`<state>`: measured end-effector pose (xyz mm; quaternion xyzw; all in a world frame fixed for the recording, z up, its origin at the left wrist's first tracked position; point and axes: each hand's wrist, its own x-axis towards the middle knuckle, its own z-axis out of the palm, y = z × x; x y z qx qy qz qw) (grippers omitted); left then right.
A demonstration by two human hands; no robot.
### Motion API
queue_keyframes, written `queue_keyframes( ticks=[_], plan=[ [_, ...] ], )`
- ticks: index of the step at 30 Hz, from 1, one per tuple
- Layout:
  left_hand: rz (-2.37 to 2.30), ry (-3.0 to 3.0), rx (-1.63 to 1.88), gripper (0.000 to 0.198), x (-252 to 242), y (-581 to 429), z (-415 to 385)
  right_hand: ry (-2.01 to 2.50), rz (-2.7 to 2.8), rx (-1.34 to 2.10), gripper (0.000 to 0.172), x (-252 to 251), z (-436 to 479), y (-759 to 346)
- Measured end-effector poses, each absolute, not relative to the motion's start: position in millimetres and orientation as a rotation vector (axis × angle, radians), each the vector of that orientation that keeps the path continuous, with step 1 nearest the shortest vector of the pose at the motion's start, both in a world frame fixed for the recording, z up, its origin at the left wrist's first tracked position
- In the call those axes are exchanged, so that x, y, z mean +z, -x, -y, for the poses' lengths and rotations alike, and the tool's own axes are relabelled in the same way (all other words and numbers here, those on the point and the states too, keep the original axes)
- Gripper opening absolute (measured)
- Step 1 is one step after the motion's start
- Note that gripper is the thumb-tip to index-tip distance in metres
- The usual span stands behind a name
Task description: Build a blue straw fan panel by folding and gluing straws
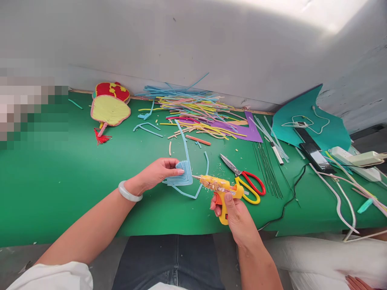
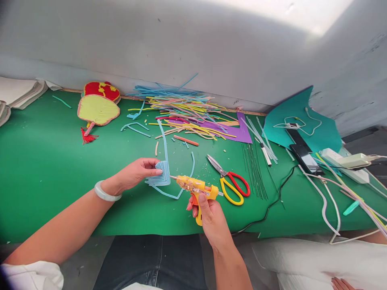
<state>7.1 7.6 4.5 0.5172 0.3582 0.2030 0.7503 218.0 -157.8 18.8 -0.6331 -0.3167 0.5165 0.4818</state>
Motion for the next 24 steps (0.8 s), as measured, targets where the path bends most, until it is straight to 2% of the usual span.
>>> queue_keyframes(
  ticks=[24],
  plan=[
    [-0.798, -1.11, 0.499, 0.037, 5.7, -6.8, -8.0, 1.58, 0.817, 1.215, 0.066, 17.4, 160.0, -217.7]
  ],
)
